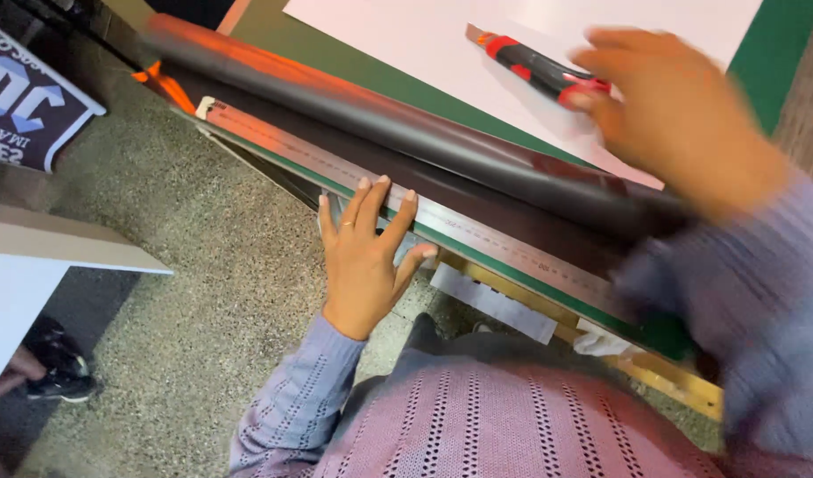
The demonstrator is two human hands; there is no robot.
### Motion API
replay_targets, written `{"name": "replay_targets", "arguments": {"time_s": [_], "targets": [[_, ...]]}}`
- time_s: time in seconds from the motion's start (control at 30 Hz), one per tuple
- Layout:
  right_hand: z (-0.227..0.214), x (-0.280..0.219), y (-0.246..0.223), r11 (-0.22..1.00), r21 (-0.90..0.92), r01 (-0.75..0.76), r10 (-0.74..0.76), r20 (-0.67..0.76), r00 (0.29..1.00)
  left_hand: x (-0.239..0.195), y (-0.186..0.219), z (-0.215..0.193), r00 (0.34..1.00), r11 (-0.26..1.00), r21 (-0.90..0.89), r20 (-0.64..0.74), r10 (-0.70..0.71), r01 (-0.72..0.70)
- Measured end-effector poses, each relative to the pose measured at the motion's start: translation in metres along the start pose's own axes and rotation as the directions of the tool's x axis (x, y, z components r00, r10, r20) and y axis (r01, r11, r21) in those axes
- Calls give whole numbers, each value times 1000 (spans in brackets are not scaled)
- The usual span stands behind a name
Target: Cutting a roll of dark material using a ruler and a utility knife on a cutting mat
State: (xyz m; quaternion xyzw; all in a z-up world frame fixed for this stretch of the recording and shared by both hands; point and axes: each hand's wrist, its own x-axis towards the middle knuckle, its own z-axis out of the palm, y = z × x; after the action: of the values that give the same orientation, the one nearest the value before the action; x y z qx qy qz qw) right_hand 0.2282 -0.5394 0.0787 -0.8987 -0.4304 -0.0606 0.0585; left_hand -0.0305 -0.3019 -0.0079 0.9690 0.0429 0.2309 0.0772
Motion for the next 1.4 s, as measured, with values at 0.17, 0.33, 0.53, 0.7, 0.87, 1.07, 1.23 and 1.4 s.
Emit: {"name": "replay_targets", "arguments": {"time_s": [0.17,0.33,0.53,0.7,0.87,1.07,1.23,1.4], "targets": [[50,74,-8,994,-38,101,-100,24,995,23,27,-1,947,975,-48,-229,-224,218],[60,84,-3,998,43,-37,31,120,992,32,26,1,910,920,-65,-131,-393,387],[65,94,7,990,-28,-140,143,244,959,26,11,24,865,868,-31,-80,-496,495],[10,78,-53,848,502,169,-110,-145,983,31,2,14,880,884,-23,-79,-468,468],[-16,63,-131,-105,940,-324,-31,322,946,37,-5,15,865,865,8,-18,-501,501],[5,58,-143,685,725,-78,-313,388,867,46,-3,21,810,803,299,137,-570,515],[21,52,-143,926,319,200,-293,277,915,49,0,17,760,779,420,262,-594,465],[23,47,-152,915,378,142,-254,265,930,49,0,18,759,776,430,263,-596,461]]}}
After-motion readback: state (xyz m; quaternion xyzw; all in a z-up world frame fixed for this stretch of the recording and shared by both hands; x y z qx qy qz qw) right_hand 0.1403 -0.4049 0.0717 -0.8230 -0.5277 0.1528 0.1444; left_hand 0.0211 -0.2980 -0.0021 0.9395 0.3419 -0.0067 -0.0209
